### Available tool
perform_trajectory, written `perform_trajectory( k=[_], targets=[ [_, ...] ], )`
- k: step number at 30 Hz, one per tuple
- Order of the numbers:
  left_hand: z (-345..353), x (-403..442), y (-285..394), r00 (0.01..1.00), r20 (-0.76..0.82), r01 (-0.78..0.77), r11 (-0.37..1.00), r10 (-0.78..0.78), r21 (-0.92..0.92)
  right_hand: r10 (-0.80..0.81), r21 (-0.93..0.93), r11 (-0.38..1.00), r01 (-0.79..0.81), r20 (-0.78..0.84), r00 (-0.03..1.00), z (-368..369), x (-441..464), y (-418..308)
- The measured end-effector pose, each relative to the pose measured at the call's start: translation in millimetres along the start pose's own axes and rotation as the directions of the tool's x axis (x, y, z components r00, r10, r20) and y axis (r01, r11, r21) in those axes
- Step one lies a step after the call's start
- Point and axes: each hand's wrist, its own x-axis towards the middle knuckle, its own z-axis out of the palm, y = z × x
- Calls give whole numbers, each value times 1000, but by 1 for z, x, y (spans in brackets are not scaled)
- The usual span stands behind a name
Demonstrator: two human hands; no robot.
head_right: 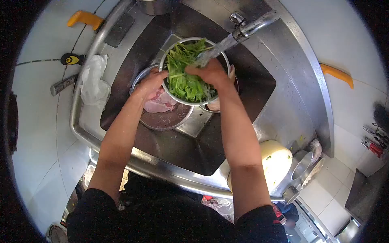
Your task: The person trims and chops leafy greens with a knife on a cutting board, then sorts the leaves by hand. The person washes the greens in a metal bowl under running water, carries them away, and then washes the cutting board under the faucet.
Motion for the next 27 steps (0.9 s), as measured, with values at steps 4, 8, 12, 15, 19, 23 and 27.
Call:
perform_trajectory(
  k=[4, 8, 12, 15, 19, 23, 27],
  targets=[
    [6, -1, 0, 997, -70, 26, 998, -22, 55, 164, 535, 816, -218, 147, 975, 14, -8, -8],
    [-4, 8, -12, 997, -17, 71, 995, -70, 71, 135, 486, 872, -59, -122, 983, 2, -18, -12],
    [1, 15, -14, 999, -42, -17, 1000, 17, -5, -89, 160, 975, 151, -342, 935, -20, -28, -22],
    [2, 23, -24, 998, -22, -59, 997, 58, -53, -165, -294, 951, 98, -213, 963, -12, -40, -29],
    [-1, 21, -24, 998, -28, -55, 993, 52, -103, -142, -277, 949, 148, 43, 989, -30, -29, -15],
    [-8, 8, -14, 999, 3, -32, 999, 32, -11, -260, -251, 944, 214, -165, 951, -10, 10, 22],
    [-9, 17, -22, 989, 121, 79, 996, -84, 46, -149, -5, 989, 150, -141, 979, 28, 17, 12]
  ],
)
